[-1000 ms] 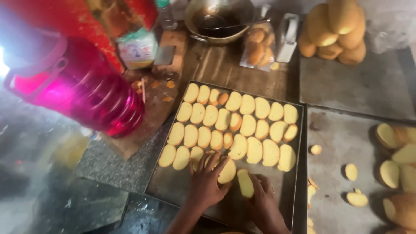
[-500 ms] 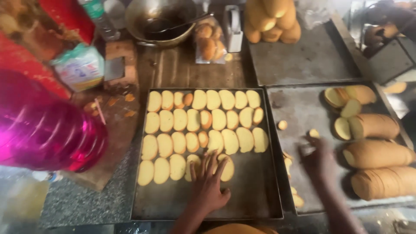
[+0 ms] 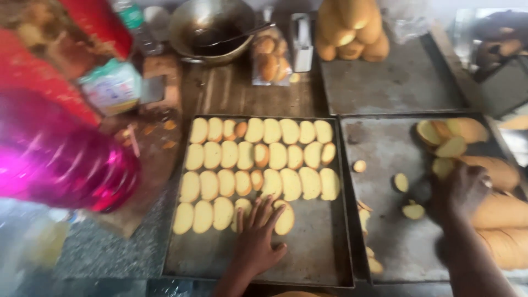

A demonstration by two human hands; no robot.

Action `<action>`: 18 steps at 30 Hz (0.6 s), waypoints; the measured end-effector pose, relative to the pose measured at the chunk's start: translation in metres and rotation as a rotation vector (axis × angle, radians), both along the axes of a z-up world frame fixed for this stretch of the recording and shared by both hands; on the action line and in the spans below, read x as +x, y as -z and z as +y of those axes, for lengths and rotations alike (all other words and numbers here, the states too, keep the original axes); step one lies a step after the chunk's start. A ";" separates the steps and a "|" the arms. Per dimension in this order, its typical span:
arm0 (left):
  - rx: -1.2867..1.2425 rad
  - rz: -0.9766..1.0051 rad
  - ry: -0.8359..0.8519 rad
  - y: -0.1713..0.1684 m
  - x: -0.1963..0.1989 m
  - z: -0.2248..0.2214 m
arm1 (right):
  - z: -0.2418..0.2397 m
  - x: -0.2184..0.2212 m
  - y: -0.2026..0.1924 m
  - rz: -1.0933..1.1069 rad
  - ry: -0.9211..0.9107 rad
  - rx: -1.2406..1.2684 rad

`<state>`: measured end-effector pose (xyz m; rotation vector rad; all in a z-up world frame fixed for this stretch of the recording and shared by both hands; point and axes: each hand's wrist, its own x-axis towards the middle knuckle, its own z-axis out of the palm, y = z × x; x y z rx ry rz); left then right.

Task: Arranging sliced bread pieces onto large metal trays for further processing in a bakery.

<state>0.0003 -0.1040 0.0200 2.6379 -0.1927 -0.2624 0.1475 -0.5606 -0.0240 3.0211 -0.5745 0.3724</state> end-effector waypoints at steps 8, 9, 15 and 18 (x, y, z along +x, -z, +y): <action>-0.036 -0.042 -0.043 0.003 -0.005 -0.001 | -0.005 0.007 0.007 0.001 -0.082 -0.040; -0.039 -0.048 -0.043 0.000 -0.004 -0.004 | 0.005 -0.002 -0.012 -0.027 -0.094 0.006; 0.027 -0.275 -0.069 0.039 -0.007 -0.011 | -0.071 0.053 0.035 0.138 -0.118 0.053; 0.002 -0.164 -0.099 0.008 -0.001 -0.014 | -0.075 0.062 0.020 0.171 -0.092 0.204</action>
